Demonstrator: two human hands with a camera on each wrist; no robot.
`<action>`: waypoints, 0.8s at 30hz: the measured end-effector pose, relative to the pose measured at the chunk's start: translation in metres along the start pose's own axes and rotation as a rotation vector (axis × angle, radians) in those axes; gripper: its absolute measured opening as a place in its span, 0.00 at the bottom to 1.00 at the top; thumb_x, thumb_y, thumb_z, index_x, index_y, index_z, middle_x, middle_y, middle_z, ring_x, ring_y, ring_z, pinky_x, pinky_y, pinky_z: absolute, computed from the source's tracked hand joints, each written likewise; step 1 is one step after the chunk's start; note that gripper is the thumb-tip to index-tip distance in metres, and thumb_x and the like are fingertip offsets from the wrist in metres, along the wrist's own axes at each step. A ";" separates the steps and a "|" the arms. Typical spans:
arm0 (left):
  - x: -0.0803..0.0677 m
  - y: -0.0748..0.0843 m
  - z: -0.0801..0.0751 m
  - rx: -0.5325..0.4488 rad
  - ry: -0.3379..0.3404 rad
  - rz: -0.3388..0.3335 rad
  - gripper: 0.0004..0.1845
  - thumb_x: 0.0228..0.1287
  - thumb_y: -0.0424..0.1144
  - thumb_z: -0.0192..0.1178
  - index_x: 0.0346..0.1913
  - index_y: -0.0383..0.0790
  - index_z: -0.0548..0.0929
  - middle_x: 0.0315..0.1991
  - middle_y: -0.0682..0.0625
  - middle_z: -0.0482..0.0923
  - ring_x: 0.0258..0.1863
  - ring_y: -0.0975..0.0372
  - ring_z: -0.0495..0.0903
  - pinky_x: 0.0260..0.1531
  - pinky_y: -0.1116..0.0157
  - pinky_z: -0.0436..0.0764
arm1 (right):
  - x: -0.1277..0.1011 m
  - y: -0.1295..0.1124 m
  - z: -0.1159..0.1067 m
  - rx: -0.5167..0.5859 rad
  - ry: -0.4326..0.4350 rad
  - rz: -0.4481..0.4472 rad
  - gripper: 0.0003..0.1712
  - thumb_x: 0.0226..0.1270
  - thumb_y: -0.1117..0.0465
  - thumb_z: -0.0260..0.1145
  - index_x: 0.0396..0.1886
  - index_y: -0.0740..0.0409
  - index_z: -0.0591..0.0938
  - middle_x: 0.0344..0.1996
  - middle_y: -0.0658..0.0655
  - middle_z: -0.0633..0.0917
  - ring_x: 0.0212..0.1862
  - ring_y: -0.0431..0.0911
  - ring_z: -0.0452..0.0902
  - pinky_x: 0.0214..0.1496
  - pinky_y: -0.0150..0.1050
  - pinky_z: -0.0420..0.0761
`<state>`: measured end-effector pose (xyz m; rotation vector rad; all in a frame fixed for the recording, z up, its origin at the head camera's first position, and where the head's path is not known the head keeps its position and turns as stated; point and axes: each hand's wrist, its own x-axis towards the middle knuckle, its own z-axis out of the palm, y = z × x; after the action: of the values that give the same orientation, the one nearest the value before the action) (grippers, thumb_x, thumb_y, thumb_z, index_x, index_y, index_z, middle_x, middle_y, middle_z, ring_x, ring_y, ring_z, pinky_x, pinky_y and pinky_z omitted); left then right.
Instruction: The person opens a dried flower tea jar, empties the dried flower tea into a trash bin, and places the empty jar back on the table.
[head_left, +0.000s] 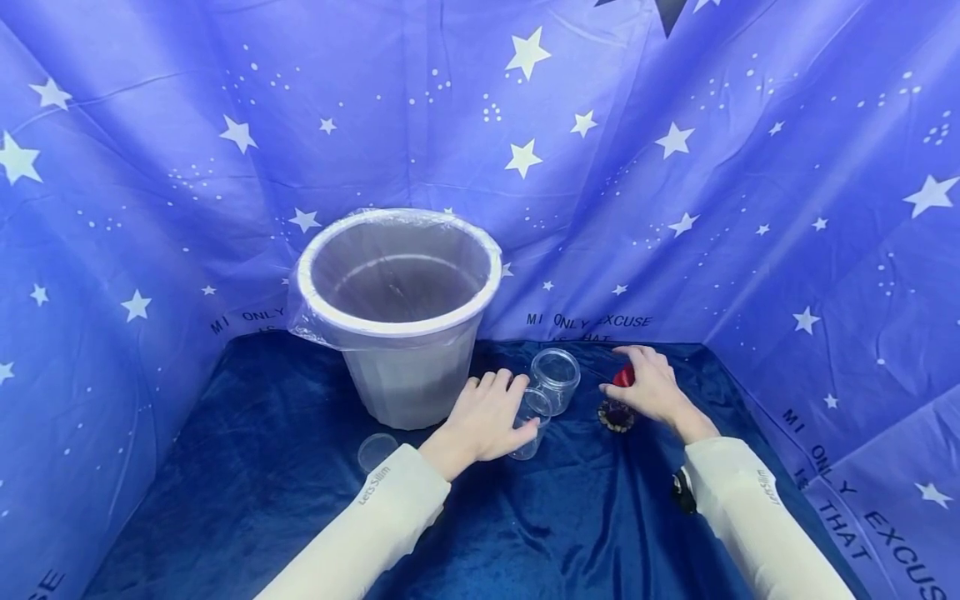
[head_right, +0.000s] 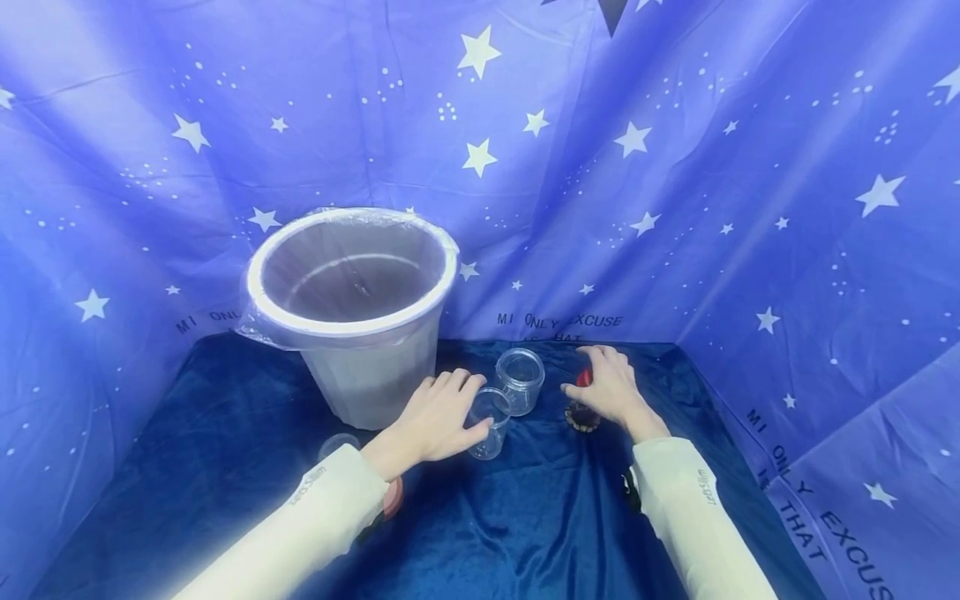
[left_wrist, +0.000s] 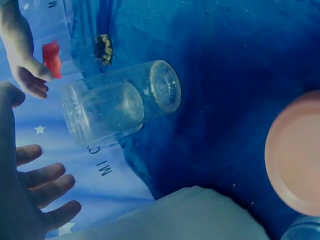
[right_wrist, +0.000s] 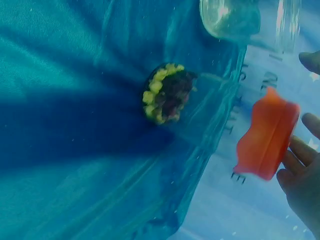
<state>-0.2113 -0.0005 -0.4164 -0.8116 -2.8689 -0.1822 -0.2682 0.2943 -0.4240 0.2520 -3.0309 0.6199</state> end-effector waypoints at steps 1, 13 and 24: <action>0.001 0.000 0.001 -0.007 -0.011 -0.010 0.33 0.65 0.64 0.48 0.65 0.46 0.70 0.55 0.48 0.77 0.53 0.55 0.77 0.51 0.56 0.77 | 0.000 0.003 0.000 0.003 -0.002 0.013 0.45 0.58 0.47 0.70 0.69 0.65 0.66 0.65 0.76 0.67 0.65 0.71 0.58 0.62 0.67 0.58; 0.005 0.005 0.010 -0.146 -0.052 -0.124 0.36 0.65 0.65 0.49 0.67 0.46 0.68 0.59 0.48 0.75 0.58 0.54 0.75 0.56 0.54 0.75 | -0.009 0.036 -0.004 0.237 -0.077 0.200 0.62 0.58 0.39 0.70 0.77 0.68 0.48 0.69 0.78 0.60 0.64 0.69 0.64 0.60 0.63 0.73; 0.010 0.000 0.009 -0.274 -0.015 -0.161 0.37 0.64 0.64 0.52 0.69 0.45 0.68 0.61 0.46 0.75 0.59 0.51 0.76 0.59 0.51 0.73 | -0.024 0.056 0.017 0.226 -0.172 0.232 0.65 0.54 0.41 0.74 0.73 0.75 0.48 0.66 0.80 0.65 0.67 0.72 0.64 0.66 0.68 0.65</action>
<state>-0.2206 0.0055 -0.4234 -0.6230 -2.9633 -0.6013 -0.2543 0.3414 -0.4631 -0.0452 -3.1788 1.0100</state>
